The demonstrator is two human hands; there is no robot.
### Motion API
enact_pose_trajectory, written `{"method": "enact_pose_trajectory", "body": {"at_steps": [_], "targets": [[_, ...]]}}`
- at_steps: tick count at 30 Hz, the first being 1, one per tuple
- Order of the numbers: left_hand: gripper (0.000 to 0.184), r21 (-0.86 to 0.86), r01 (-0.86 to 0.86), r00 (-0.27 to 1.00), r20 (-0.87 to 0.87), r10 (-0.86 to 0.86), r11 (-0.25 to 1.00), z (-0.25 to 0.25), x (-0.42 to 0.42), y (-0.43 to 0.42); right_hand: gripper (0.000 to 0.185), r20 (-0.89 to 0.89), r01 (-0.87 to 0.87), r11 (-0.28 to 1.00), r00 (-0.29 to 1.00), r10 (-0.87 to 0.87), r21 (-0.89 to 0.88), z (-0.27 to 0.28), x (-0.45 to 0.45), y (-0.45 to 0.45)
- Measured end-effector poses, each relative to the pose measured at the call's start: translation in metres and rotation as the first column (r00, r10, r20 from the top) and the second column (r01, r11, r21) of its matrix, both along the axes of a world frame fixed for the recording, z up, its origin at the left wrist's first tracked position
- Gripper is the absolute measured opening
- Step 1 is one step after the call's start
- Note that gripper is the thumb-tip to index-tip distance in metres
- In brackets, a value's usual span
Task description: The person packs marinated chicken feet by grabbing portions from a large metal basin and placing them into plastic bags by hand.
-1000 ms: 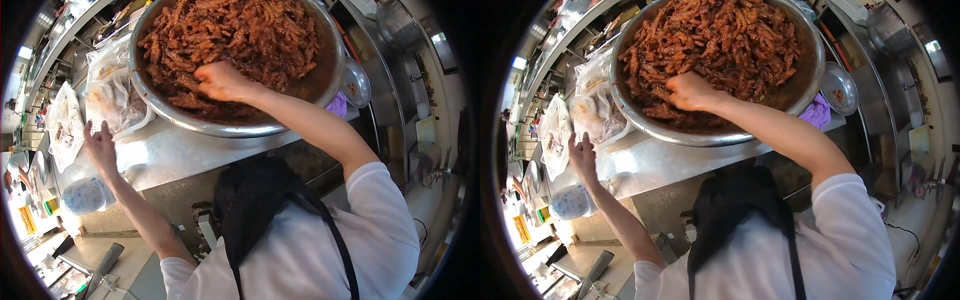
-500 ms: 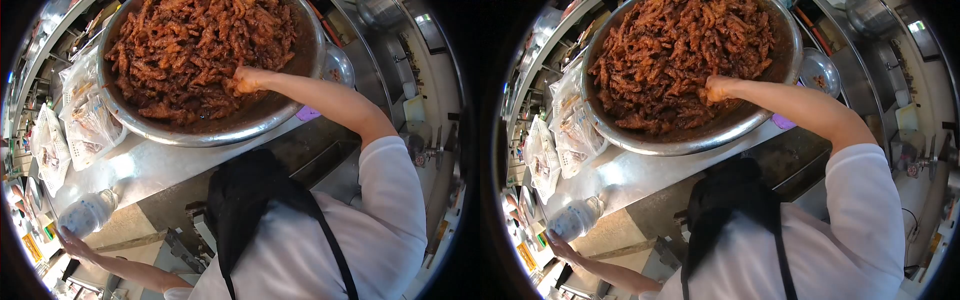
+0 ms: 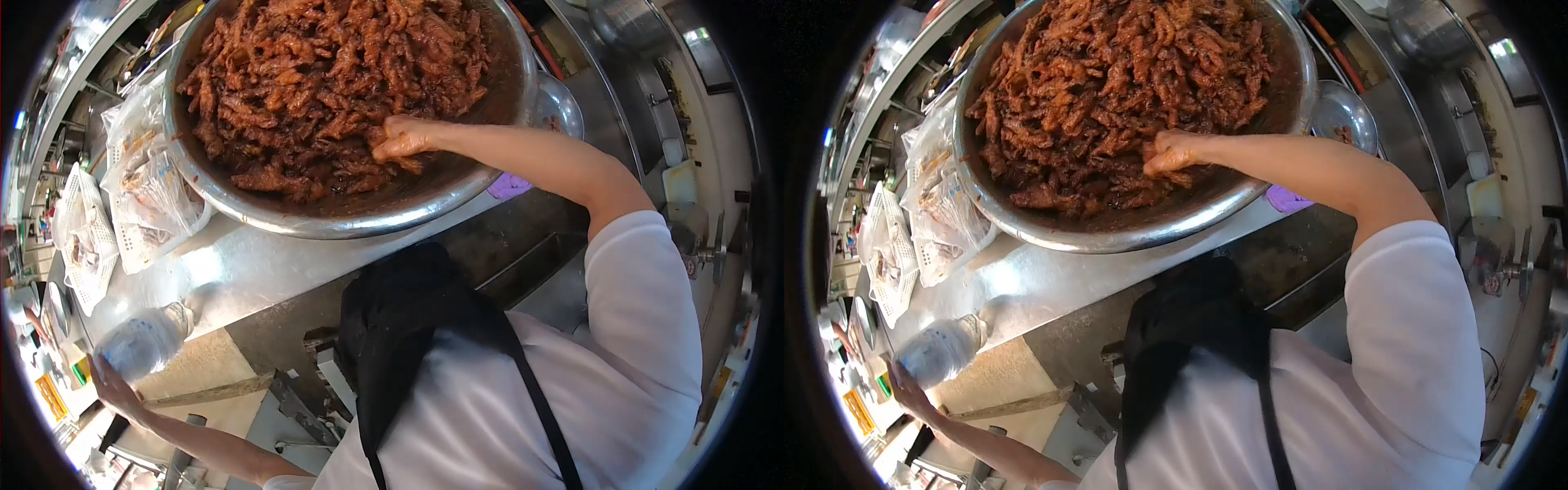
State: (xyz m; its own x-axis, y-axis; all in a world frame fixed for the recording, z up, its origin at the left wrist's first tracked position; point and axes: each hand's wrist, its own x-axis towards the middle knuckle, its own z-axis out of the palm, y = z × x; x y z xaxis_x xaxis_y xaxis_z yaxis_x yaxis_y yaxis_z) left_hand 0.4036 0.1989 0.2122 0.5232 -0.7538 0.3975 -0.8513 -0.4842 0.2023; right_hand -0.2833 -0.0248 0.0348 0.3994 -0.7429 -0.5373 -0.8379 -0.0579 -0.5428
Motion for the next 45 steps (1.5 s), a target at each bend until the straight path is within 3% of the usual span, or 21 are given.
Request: {"method": "enact_pose_trajectory", "body": {"at_steps": [1,3,4,5,8,11,14,16,18,20,23,25,26,29,32,35,37,39,41,43,45], "targets": [[0.044,-0.028,-0.153,0.988,-0.034,0.152,0.988,-0.001,0.013,0.003,0.042,0.089,-0.073,0.993,0.993,0.081,-0.094,-0.002,0.003,0.000],[0.037,-0.096,-0.201,0.947,0.234,0.218,0.975,0.016,0.027,0.005,0.038,0.375,-0.056,0.979,0.918,0.127,-0.196,0.008,0.027,0.014],[0.038,-0.102,-0.270,0.804,0.524,0.282,0.957,0.028,0.030,0.008,0.030,0.282,-0.150,0.972,0.939,0.197,-0.179,0.007,0.039,0.013],[0.036,-0.259,-0.261,0.767,0.529,0.362,0.930,0.053,0.007,0.010,0.022,0.189,-0.237,0.960,0.946,0.263,-0.152,0.005,0.046,0.012],[0.031,-0.603,-0.152,0.858,0.313,0.407,0.783,0.109,-0.086,0.022,0.025,0.177,-0.259,0.965,0.952,0.249,0.036,0.024,0.044,0.013],[0.031,-0.676,-0.082,0.988,0.042,0.149,0.733,0.090,-0.134,0.034,0.027,-0.147,-0.400,0.911,0.900,0.411,0.099,0.024,0.010,0.010],[0.031,-0.614,-0.171,0.910,-0.398,-0.115,0.771,0.022,-0.168,0.027,0.024,-0.169,-0.357,0.929,0.914,0.369,0.097,-0.013,-0.024,-0.001],[0.032,-0.513,-0.245,0.714,-0.669,-0.204,0.823,-0.037,-0.179,0.017,0.021,-0.112,-0.279,0.960,0.955,0.275,-0.016,-0.008,-0.039,0.005],[0.032,-0.414,-0.288,0.458,-0.851,-0.256,0.863,-0.107,-0.179,0.005,0.019,0.066,-0.172,0.980,0.984,0.166,0.099,0.011,-0.041,-0.002],[0.033,-0.363,-0.276,0.244,-0.922,-0.301,0.890,-0.202,-0.165,-0.009,0.019,0.221,-0.087,0.968,0.975,0.033,0.236,0.027,-0.044,-0.009],[0.034,-0.510,-0.077,0.060,-0.860,-0.507,0.857,-0.348,-0.131,-0.036,0.018,0.003,-0.109,0.989,0.994,0.109,0.099,0.034,-0.030,-0.009],[0.040,0.116,0.039,0.446,-0.891,0.087,0.992,-0.256,-0.218,-0.075,0.025,-0.064,-0.098,0.995,0.993,0.099,0.015,0.021,-0.016,0.000],[0.047,0.180,0.132,0.423,-0.900,0.109,0.975,-0.230,-0.230,-0.087,0.030,-0.097,-0.096,0.995,0.991,0.093,-0.029,0.016,-0.008,0.003],[0.052,-0.027,0.104,0.816,-0.569,-0.101,0.994,-0.207,-0.250,-0.091,0.032,-0.290,-0.213,0.977,0.935,0.205,0.003,0.005,0.014,0.006],[0.052,-0.222,0.217,0.822,-0.484,-0.300,0.951,-0.193,-0.292,-0.073,0.038,-0.287,-0.292,0.957,0.916,0.281,0.005,-0.012,0.034,0.015],[0.081,-0.288,0.442,0.743,-0.413,-0.527,0.849,-0.184,-0.380,-0.053,0.039,-0.206,-0.343,0.939,0.917,0.343,0.034,0.011,0.038,0.025],[0.062,-0.225,0.338,0.880,-0.269,-0.392,0.914,-0.216,-0.387,-0.056,0.039,-0.193,-0.358,0.919,0.902,0.387,0.166,0.022,0.028,0.023],[0.049,-0.206,0.320,0.887,-0.276,-0.369,0.925,-0.225,-0.353,-0.050,0.043,-0.251,-0.313,0.870,0.871,0.423,0.381,0.022,0.018,0.012],[0.030,-0.337,0.305,0.873,-0.274,-0.403,0.891,-0.215,-0.328,-0.047,0.044,-0.248,-0.399,0.878,0.852,0.462,0.263,0.022,0.022,0.015],[0.022,-0.144,0.167,0.911,-0.355,-0.208,0.975,-0.183,-0.321,-0.035,0.047,-0.251,-0.476,0.867,0.830,0.498,0.147,0.020,0.026,0.023],[0.021,-0.075,0.147,0.945,-0.286,-0.162,0.986,-0.164,-0.314,-0.024,0.046,-0.200,-0.455,0.865,0.846,0.494,0.209,0.025,0.031,0.018]]}}
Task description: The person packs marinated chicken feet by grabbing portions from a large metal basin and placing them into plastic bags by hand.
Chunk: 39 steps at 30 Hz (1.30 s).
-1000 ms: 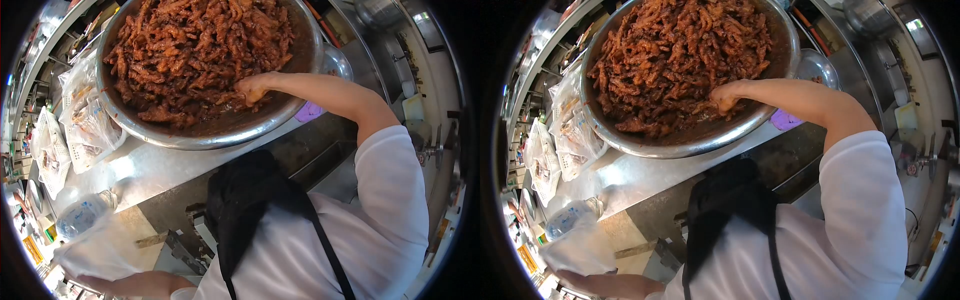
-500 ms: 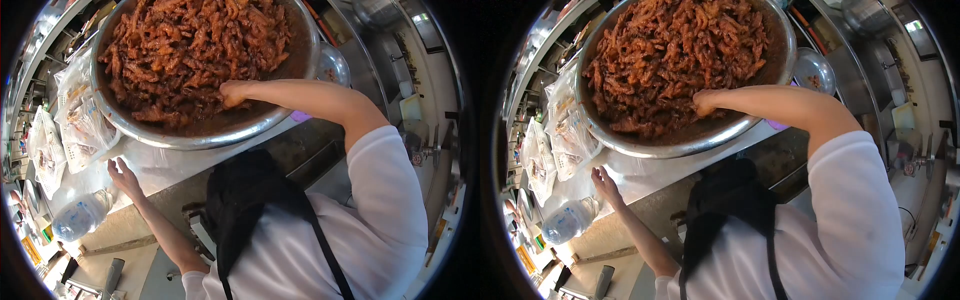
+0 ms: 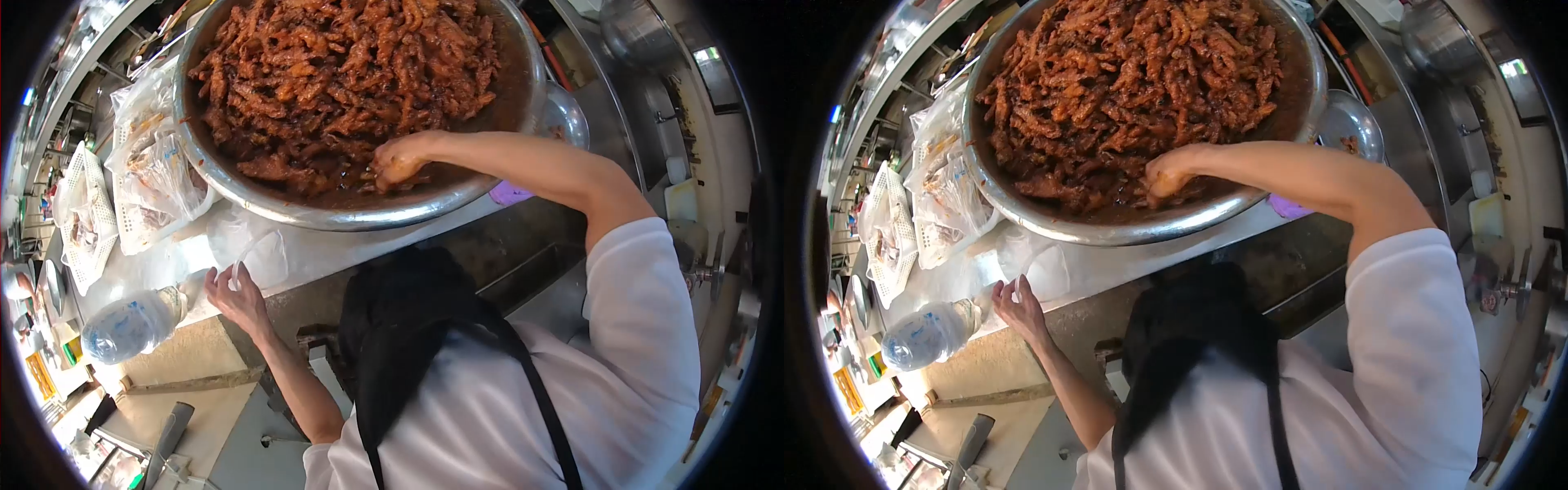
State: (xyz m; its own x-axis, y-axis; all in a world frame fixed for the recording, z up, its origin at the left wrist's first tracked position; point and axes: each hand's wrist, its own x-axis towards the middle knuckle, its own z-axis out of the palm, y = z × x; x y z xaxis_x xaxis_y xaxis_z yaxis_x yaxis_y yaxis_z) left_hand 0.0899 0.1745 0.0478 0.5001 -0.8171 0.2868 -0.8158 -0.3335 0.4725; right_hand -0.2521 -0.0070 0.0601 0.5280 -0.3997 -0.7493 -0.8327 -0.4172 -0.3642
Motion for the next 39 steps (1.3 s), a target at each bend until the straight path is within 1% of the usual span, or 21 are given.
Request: {"method": "enact_pose_trajectory", "body": {"at_steps": [4,5,6,8,9,10,11,12,14,16,17,18,21,22,24,25,28,31,34,35,39], "targets": [[0.025,0.066,-0.102,0.995,0.006,0.102,0.993,0.006,0.011,0.010,0.045,-0.137,0.067,0.993,0.987,-0.080,-0.094,-0.012,-0.010,0.002],[0.026,0.069,-0.028,0.996,0.089,0.022,0.997,0.007,0.016,0.011,0.043,-0.118,0.095,0.992,0.987,-0.104,-0.081,-0.006,0.000,0.002],[0.025,0.063,-0.015,1.000,-0.023,0.016,0.998,0.007,0.018,0.012,0.041,-0.100,0.115,0.991,0.988,-0.121,-0.061,-0.005,0.011,0.002],[0.026,0.171,-0.110,0.987,-0.100,0.129,0.979,0.023,0.011,0.007,0.030,0.252,0.198,0.977,0.944,-0.212,0.080,-0.012,0.023,-0.001],[0.027,0.104,-0.098,0.989,-0.105,0.109,0.990,0.025,0.013,0.006,0.027,0.243,0.413,0.833,0.822,-0.514,0.367,0.066,0.047,0.010],[0.029,0.039,-0.080,0.990,-0.110,0.084,0.996,0.027,0.014,0.007,0.029,0.224,0.431,0.765,0.782,-0.581,0.479,0.075,0.056,0.003],[0.030,-0.028,-0.064,0.992,-0.114,0.060,0.998,0.028,0.014,0.007,0.028,0.389,0.428,0.743,0.656,-0.647,0.515,0.080,0.060,0.005],[0.032,-0.036,-0.067,0.991,-0.115,0.063,0.997,0.033,0.013,0.008,0.027,0.353,0.385,0.563,0.493,-0.795,0.731,0.085,0.065,0.003],[0.035,-0.057,-0.062,0.992,-0.115,0.055,0.996,0.048,0.010,0.005,0.026,0.216,0.337,0.380,0.434,-0.874,0.862,0.115,0.088,0.007],[0.036,-0.080,-0.081,0.989,-0.131,0.070,0.994,0.058,0.007,0.002,0.023,0.213,0.302,0.379,0.463,-0.860,0.875,0.128,0.120,0.020],[0.037,-0.087,-0.091,0.984,-0.163,0.076,0.992,0.061,0.006,0.001,0.018,0.085,0.240,0.242,0.522,-0.849,0.940,0.130,0.140,0.027],[0.039,-0.096,-0.100,0.978,-0.195,0.080,0.990,0.063,0.005,0.000,0.029,0.128,0.296,0.291,0.467,-0.875,0.910,0.137,0.161,0.042],[0.038,-0.197,-0.063,0.958,-0.288,0.004,0.978,0.079,-0.002,0.004,0.016,0.004,0.178,0.143,0.614,-0.789,0.973,0.076,0.229,0.049],[0.038,-0.235,-0.053,0.944,-0.329,-0.028,0.971,0.084,-0.005,0.006,0.012,-0.015,0.323,0.158,0.473,-0.881,0.933,0.064,0.254,0.055],[0.036,-0.231,-0.068,0.943,-0.332,-0.013,0.971,0.073,0.001,0.011,0.012,-0.171,0.140,-0.135,0.289,-0.942,0.981,0.000,0.309,0.057],[0.036,-0.176,-0.066,0.927,-0.375,-0.005,0.982,0.067,0.013,0.012,0.016,-0.119,0.102,-0.108,0.107,-0.987,0.989,-0.001,0.327,0.067],[0.033,-0.060,-0.077,0.926,-0.373,0.050,0.995,0.044,0.059,0.015,0.030,0.106,0.406,0.155,0.140,-0.984,0.900,-0.004,0.350,0.071],[0.032,0.106,-0.124,0.938,-0.313,0.151,0.987,0.056,0.082,0.011,0.037,0.310,0.426,0.343,0.148,-0.939,0.837,-0.016,0.360,0.072],[0.031,-0.291,-0.070,0.996,-0.067,0.053,0.954,0.074,0.073,0.015,0.039,0.334,0.278,0.372,0.175,-0.926,0.886,0.054,0.323,0.076],[0.030,-0.238,-0.142,0.969,-0.233,0.086,0.961,0.099,0.054,0.016,0.042,0.371,0.159,0.407,0.216,-0.903,0.899,0.054,0.315,0.070],[0.028,-0.243,-0.004,0.992,-0.122,-0.026,0.970,0.115,0.052,-0.038,0.039,0.415,0.094,0.410,-0.035,-0.909,0.907,0.084,0.272,0.059]]}}
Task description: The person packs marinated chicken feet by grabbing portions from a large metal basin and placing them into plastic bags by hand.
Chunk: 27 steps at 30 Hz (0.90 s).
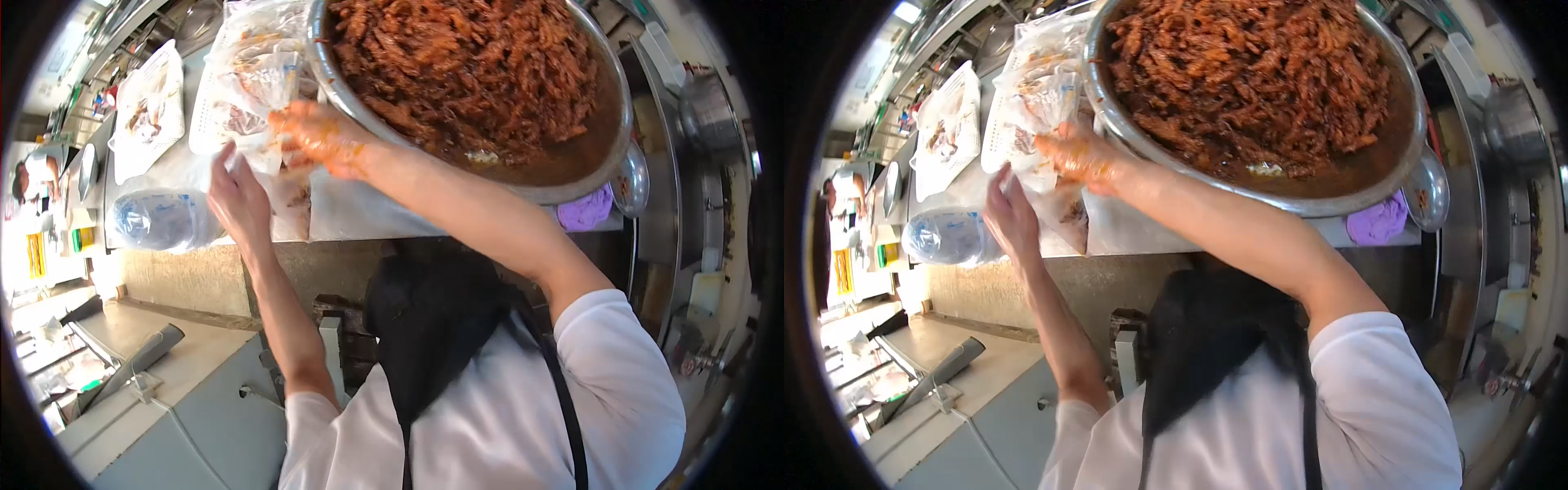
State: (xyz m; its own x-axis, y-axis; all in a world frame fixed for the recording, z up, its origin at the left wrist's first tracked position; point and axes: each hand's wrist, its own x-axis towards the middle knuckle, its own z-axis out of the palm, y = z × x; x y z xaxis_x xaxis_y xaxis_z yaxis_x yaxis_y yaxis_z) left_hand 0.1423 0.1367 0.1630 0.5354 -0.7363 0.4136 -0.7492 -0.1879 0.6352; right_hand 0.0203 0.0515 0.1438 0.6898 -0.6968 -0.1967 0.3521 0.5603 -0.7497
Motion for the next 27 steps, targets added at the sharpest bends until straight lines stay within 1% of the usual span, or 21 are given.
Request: {"method": "enact_pose_trajectory", "body": {"at_steps": [1,3,4,5,6,7,8,9,10,11,12,13,14,16,17,19,22,24,25,26,27], "targets": [[0.027,-0.008,-0.001,0.995,-0.102,0.000,1.000,0.002,0.012,-0.021,0.034,-0.095,0.065,0.997,0.993,-0.070,-0.052,-0.006,-0.010,-0.016],[0.027,-0.239,0.086,0.985,0.165,-0.047,0.967,0.019,0.027,-0.068,0.031,-0.048,0.248,0.961,0.966,-0.255,-0.120,0.013,-0.049,-0.030],[0.026,-0.418,0.211,0.936,0.346,-0.060,0.883,0.022,0.052,-0.097,0.030,-0.039,0.295,0.945,0.952,-0.303,-0.138,0.021,-0.073,-0.033],[0.025,-0.229,0.029,0.986,0.168,0.010,0.973,0.054,0.044,-0.098,0.028,-0.028,0.344,0.924,0.935,-0.353,-0.166,0.028,-0.099,-0.044],[0.022,-0.465,0.206,0.939,0.342,-0.040,0.861,0.065,0.059,-0.113,0.029,-0.054,0.374,0.887,0.914,-0.402,-0.270,0.029,-0.126,-0.053],[0.022,-0.406,0.133,0.987,-0.031,-0.159,0.904,0.079,0.066,-0.116,0.031,-0.097,0.425,0.831,0.868,-0.486,-0.358,0.029,-0.153,-0.059],[0.022,-0.471,0.064,0.997,-0.007,-0.076,0.880,0.096,0.036,-0.109,0.030,-0.169,0.420,0.797,0.831,-0.530,-0.435,0.025,-0.182,-0.065],[0.025,-0.408,0.049,0.986,-0.127,-0.110,0.912,0.093,0.034,-0.106,0.029,-0.236,0.398,0.764,0.789,-0.568,-0.507,0.019,-0.210,-0.071],[0.029,-0.441,0.017,0.999,-0.023,-0.030,0.898,0.087,0.022,-0.108,0.022,-0.406,0.277,0.774,0.724,-0.558,-0.570,0.014,-0.237,-0.074],[0.035,-0.369,-0.001,0.975,0.205,0.083,0.930,0.060,0.037,-0.111,0.016,-0.555,0.140,0.785,0.633,-0.539,-0.603,0.005,-0.260,-0.077],[0.036,-0.140,-0.111,0.967,0.213,0.139,0.984,0.027,0.044,-0.114,0.014,-0.659,-0.008,0.793,0.562,-0.500,-0.609,-0.030,-0.285,-0.085],[0.038,-0.300,0.156,0.959,0.275,-0.071,0.941,-0.028,0.055,-0.119,0.016,-0.770,-0.289,0.750,0.475,-0.427,-0.594,-0.032,-0.305,-0.078],[0.042,0.041,0.049,0.991,0.123,-0.053,0.998,-0.041,0.030,-0.104,0.013,-0.843,-0.463,0.711,0.386,-0.375,-0.529,-0.071,-0.322,-0.085],[0.049,0.014,0.128,0.964,0.234,-0.128,0.992,-0.105,0.033,-0.094,0.031,-0.973,-0.694,0.684,0.132,-0.187,-0.225,-0.050,-0.323,-0.066],[0.052,0.142,0.168,0.986,-0.014,-0.168,0.976,-0.087,0.009,-0.080,0.034,-0.979,-0.740,0.649,0.065,-0.196,-0.179,-0.065,-0.328,-0.064],[0.053,0.222,0.183,0.957,-0.263,-0.122,0.958,-0.059,-0.019,-0.061,0.041,-0.961,-0.822,0.555,-0.240,-0.135,0.127,-0.066,-0.317,-0.068],[0.051,0.011,0.190,0.945,-0.271,-0.180,0.982,-0.044,0.008,-0.040,0.035,-0.924,-0.870,0.445,-0.326,-0.198,0.211,-0.089,-0.315,-0.070],[0.033,-0.203,0.089,0.985,-0.128,-0.116,0.975,-0.009,0.030,-0.017,0.034,-0.956,-0.890,0.386,-0.287,-0.065,0.241,-0.086,-0.304,-0.067],[0.027,-0.218,-0.142,0.988,0.036,0.153,0.966,0.019,0.029,-0.005,0.034,-0.962,-0.897,0.362,-0.272,-0.003,0.252,-0.082,-0.301,-0.067],[0.029,-0.384,-0.206,0.978,-0.124,0.170,0.900,0.028,0.056,0.006,0.032,-0.979,-0.905,0.379,-0.206,0.012,0.195,-0.081,-0.303,-0.070],[0.031,-0.429,-0.327,0.943,-0.083,0.324,0.842,0.045,0.073,0.019,0.031,-0.990,-0.908,0.395,-0.140,0.025,0.139,-0.082,-0.307,-0.073]]}}
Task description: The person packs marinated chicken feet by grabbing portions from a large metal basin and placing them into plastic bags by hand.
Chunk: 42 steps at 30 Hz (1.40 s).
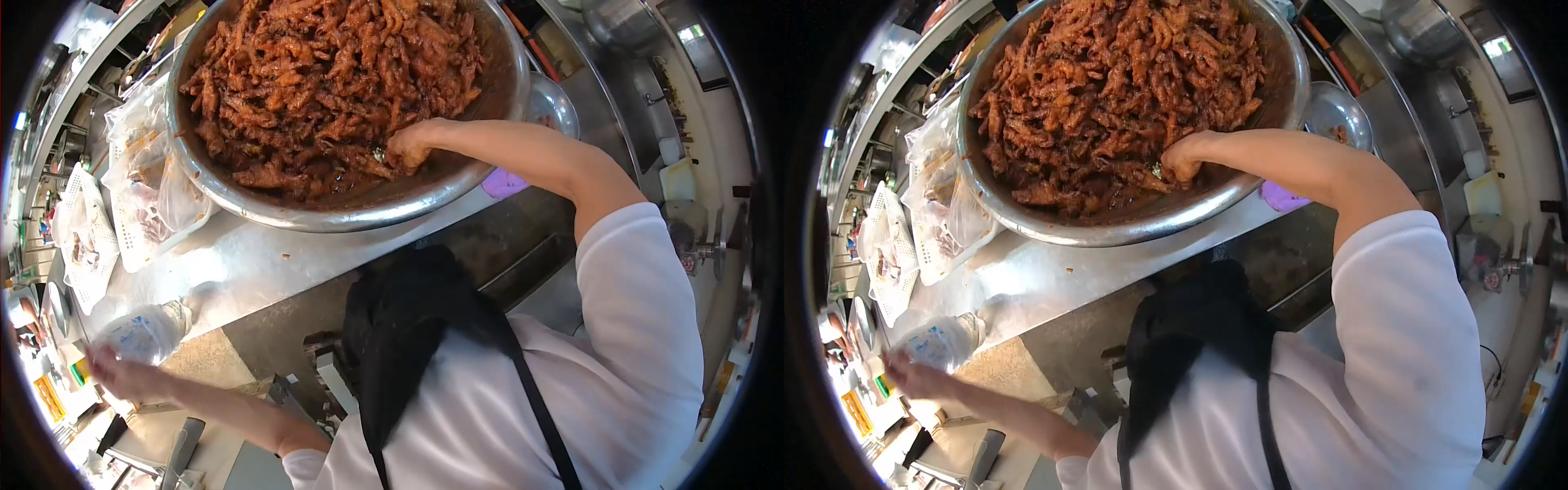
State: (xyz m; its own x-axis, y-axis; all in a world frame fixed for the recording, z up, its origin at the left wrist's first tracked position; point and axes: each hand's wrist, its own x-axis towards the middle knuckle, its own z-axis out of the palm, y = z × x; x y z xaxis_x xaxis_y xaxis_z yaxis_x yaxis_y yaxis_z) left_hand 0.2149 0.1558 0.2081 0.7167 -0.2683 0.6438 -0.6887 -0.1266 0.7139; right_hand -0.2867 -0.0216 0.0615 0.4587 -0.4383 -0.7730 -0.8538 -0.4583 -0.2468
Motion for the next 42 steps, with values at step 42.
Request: {"method": "enact_pose_trajectory", "body": {"at_steps": [42], "targets": [[0.061,0.542,0.324,0.934,-0.316,-0.169,0.775,-0.216,-0.043,-0.014,0.038,-0.271,-0.063,0.997,0.961,0.046,-0.053,-0.043,0.001,0.007]]}}
